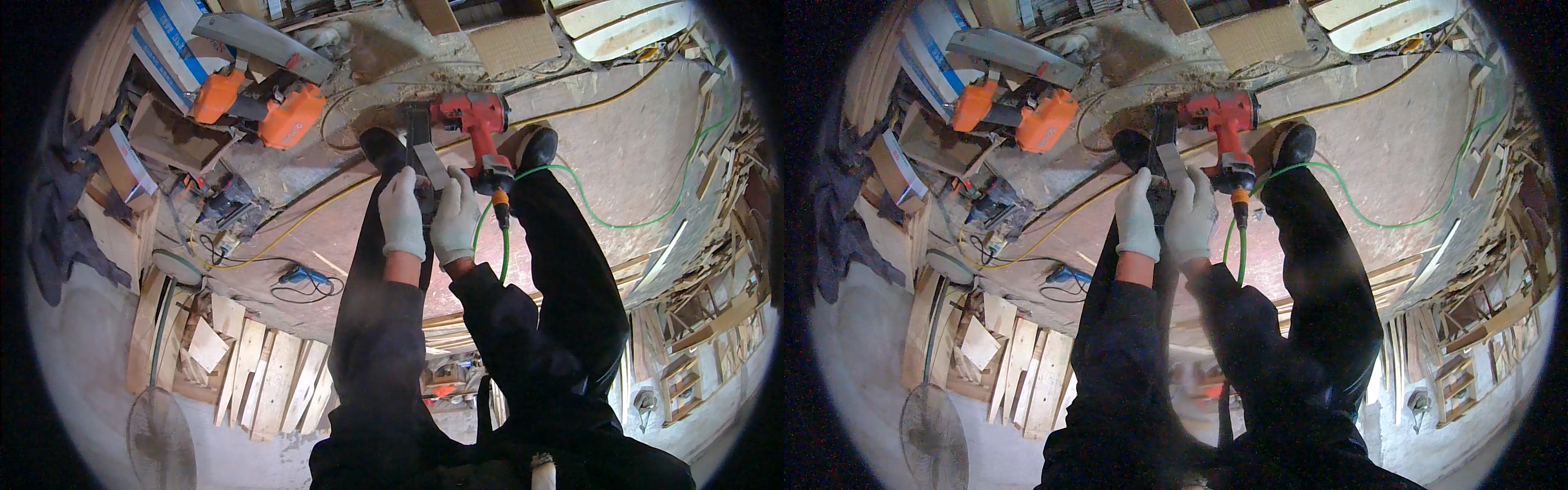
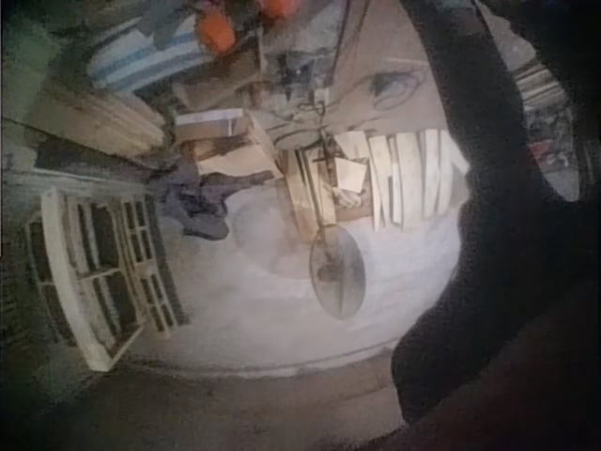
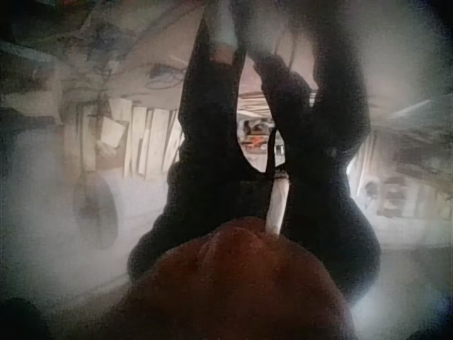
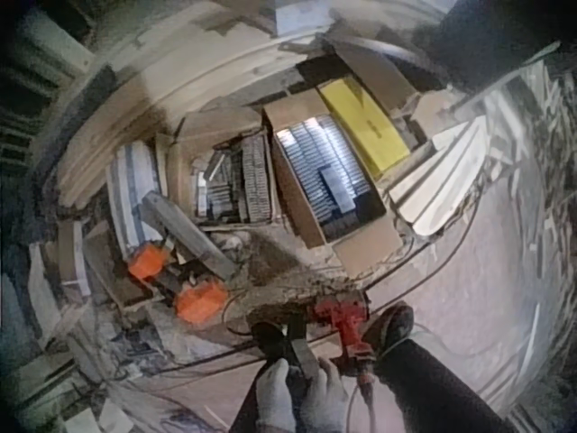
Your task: The person assembles a wooden structure by arranging thin wooden strips on the floor and securing them with a pneumatic nail gun. They load nails into the nail gun, position the strips, and fasten them to a larger wooden board.
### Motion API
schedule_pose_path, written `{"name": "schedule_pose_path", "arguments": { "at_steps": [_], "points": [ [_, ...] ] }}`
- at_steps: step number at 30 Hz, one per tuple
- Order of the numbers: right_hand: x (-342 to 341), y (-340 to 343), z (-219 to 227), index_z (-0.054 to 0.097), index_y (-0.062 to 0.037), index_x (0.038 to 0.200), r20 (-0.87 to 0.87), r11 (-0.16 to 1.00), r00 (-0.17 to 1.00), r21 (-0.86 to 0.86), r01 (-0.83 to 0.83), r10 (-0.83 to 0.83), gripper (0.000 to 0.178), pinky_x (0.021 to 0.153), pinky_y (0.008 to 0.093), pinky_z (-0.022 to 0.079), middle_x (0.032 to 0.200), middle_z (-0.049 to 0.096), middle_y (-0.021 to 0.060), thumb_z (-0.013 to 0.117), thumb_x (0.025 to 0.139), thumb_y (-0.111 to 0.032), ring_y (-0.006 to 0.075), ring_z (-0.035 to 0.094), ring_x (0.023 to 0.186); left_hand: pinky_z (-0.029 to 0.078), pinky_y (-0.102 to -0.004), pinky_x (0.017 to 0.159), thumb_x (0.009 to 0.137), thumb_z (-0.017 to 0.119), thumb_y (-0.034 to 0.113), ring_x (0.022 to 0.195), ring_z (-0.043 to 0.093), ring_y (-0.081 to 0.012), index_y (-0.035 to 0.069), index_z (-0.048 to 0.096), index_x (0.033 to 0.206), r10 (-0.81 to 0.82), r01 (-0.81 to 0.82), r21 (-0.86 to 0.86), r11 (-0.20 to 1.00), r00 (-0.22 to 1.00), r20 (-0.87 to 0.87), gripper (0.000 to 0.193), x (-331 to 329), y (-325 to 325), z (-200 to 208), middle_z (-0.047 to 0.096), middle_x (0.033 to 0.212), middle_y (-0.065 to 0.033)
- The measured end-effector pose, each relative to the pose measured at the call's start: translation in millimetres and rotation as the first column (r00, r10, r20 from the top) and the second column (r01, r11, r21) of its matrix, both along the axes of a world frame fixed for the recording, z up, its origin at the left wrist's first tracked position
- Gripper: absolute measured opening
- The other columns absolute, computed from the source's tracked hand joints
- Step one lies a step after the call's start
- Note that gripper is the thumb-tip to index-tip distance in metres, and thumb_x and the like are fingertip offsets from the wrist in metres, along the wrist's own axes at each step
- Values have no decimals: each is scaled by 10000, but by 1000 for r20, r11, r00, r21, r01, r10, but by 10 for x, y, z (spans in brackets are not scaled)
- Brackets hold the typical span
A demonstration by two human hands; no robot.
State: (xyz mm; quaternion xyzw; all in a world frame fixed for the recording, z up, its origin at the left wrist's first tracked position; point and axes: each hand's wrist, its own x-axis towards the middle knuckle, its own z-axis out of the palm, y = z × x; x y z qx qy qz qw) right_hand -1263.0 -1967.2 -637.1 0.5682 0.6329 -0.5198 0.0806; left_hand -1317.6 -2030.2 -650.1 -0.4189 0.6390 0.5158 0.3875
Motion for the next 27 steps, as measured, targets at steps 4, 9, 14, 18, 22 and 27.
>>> {"name": "schedule_pose_path", "arguments": {
  "at_steps": [4,9,14,18,22,27],
  "points": [
    [-60,-89,-57,569,37,1316,1,1000,1000,18,-13,13,427,934,388,495,1183,667,230,412,1061,-267,300,650,1088,459,-306,734,1000,579,298,789,574,-144,33,672,883,14,-12,47,999,999,-38,304,2,-56,85,637,854,-22],
    [-81,-88,-52,645,12,1185,45,997,999,-69,29,-26,364,912,445,487,1098,671,220,459,1016,-251,373,646,1038,450,-305,735,1001,577,304,788,558,-146,39,657,870,87,-86,12,996,996,-10,306,44,-39,109,621,844,-27],
    [-87,-48,-34,691,2,1092,107,997,994,-74,-31,39,326,918,468,484,1080,670,227,504,989,-244,401,638,1042,455,-307,715,1003,579,360,762,562,-155,46,652,840,143,-140,-107,984,990,18,361,68,-21,28,624,818,-32],
    [-227,53,233,664,-4,1159,129,986,981,-101,-131,144,344,955,467,480,1121,665,225,524,978,-261,405,635,1066,471,-308,681,1001,564,390,704,596,-164,15,653,776,212,-200,-120,972,973,90,446,5,1,51,640,767,-49],
    [-521,445,596,626,-14,1185,56,953,952,-50,-300,303,362,953,472,485,1113,657,212,618,904,-243,389,628,1093,495,-310,628,999,562,403,643,610,-169,14,640,759,201,-197,-111,974,979,24,464,-120,104,152,630,743,-53],
    [-1049,1320,146,639,-49,1164,-4,699,796,481,-529,605,329,859,490,527,1097,649,188,653,904,-252,390,647,1017,500,-313,598,1000,561,391,626,605,-164,20,601,721,383,-366,-146,919,917,113,465,-183,188,212,625,745,-83]
  ]
}}
